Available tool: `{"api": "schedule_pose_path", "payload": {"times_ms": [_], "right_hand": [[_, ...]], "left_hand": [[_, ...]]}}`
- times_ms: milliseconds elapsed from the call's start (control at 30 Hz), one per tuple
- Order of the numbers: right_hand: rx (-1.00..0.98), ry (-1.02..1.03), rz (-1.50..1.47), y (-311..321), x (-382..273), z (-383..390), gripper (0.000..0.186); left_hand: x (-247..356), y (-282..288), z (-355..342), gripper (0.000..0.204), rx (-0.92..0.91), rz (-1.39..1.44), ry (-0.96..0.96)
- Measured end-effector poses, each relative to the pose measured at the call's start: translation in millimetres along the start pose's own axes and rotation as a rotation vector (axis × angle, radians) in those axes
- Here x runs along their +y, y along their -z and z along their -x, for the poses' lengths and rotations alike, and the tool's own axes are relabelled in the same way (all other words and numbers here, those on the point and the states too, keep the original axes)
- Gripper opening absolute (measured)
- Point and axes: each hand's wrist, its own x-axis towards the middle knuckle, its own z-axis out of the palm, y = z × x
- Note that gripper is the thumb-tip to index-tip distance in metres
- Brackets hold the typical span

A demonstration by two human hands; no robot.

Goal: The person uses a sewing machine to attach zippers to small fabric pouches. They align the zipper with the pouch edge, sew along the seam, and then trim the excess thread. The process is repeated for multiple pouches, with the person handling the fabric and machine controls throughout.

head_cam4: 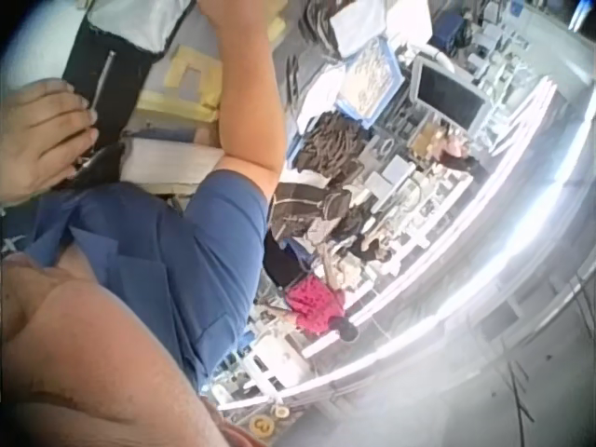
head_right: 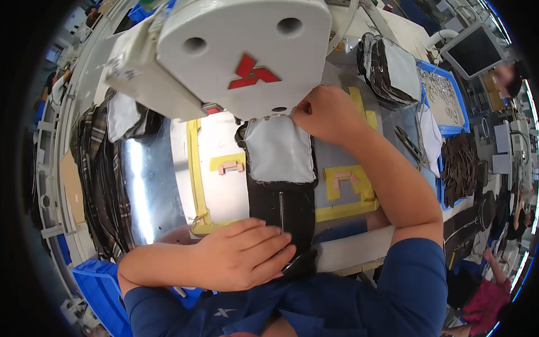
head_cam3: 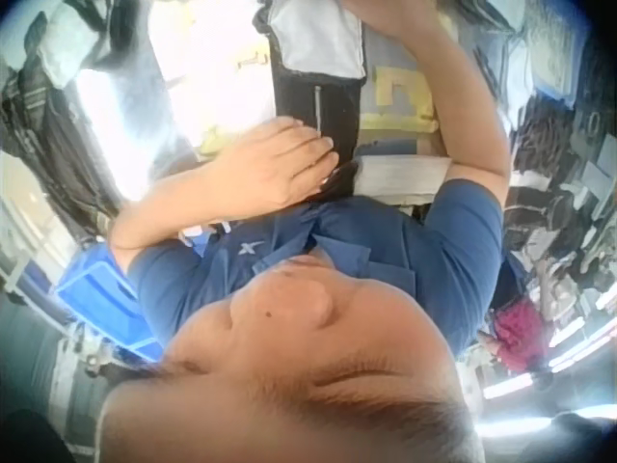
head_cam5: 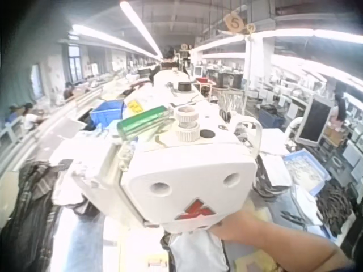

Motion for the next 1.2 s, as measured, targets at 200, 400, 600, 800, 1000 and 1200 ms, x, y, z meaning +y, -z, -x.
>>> {"api": "schedule_pose_path", "payload": {"times_ms": [200,400,600,800,1000,1200], "right_hand": [[0.000,-0.033,0.056,-3,-2,9,0.024],[-0.018,0.041,0.024,30,-2,46,0.032],[-0.147,0.417,0.246,27,-40,132,0.032],[0.201,0.132,0.216,82,-29,160,0.024],[0.555,-0.309,0.017,221,42,234,0.034],[0.774,-0.716,-0.193,321,88,354,0.027]], "left_hand": [[58,-38,94,0.034,0.013,-0.110,-0.026],[102,-77,101,0.046,0.042,-0.317,0.044],[103,-89,75,0.039,-0.067,-0.354,-0.080],[107,-84,79,0.020,0.017,-0.245,-0.126],[77,-64,86,0.011,0.127,-0.272,-0.156],[77,-59,29,0.016,0.106,-0.187,-0.269]]}}
